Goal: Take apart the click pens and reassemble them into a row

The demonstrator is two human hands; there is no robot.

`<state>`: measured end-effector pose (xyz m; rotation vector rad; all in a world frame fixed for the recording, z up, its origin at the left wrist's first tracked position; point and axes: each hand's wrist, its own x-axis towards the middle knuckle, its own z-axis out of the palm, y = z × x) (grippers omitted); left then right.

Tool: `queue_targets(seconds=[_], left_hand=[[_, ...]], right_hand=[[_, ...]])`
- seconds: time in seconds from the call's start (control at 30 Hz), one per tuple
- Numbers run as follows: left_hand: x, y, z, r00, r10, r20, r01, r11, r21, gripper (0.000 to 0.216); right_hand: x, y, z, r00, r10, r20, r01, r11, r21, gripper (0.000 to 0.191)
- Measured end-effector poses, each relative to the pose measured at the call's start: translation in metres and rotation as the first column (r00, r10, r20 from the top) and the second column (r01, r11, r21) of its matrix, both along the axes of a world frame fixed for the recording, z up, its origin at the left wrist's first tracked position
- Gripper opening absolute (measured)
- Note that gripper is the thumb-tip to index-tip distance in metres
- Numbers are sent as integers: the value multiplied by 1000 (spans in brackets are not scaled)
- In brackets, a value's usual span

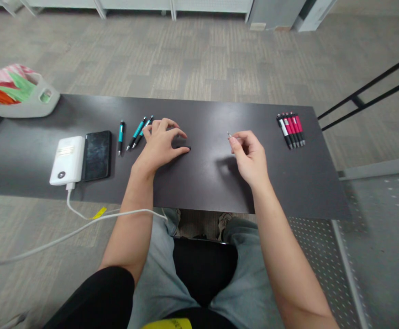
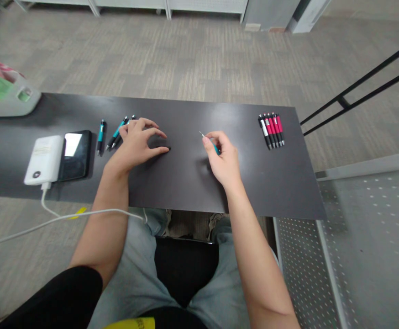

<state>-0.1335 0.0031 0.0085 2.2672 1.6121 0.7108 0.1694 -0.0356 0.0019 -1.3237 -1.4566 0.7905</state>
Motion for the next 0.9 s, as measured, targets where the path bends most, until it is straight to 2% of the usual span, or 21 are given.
queue_targets(seconds=[0.07,0.17,0.37,0.43,0.53,0.73,0.9], left_hand=[[-2,0,2,999,-36,-6,35,999,-21,21],[0,-1,1,998,-63,-1,63,998,-29,24],[12,-4,1,1000,17,1,-17,998,53,42],[11,-5,3,1000,19,3,-19,999,39,38],[5,-7,7,999,-36,1,36,999,-8,25],[1,-6,5,988,-141,-60,136,987,-82,52],[0,-3,0,982,-187,-18,185,980,-76,47]], right_hand=[[1,1,1,1000,-2,-1,2,1000,2,36],[1,2,1,1000,-4,-10,4,1000,7,36],[-1,4,2,1000,2,-7,-2,1000,-4,38],[0,4,2,1000,2,-10,-2,1000,-1,39],[1,4,1,1000,0,-5,0,1000,6,37],[2,5,0,1000,-1,20,1,1000,13,39],[1,5,-2,1000,7,10,-7,1000,6,37]])
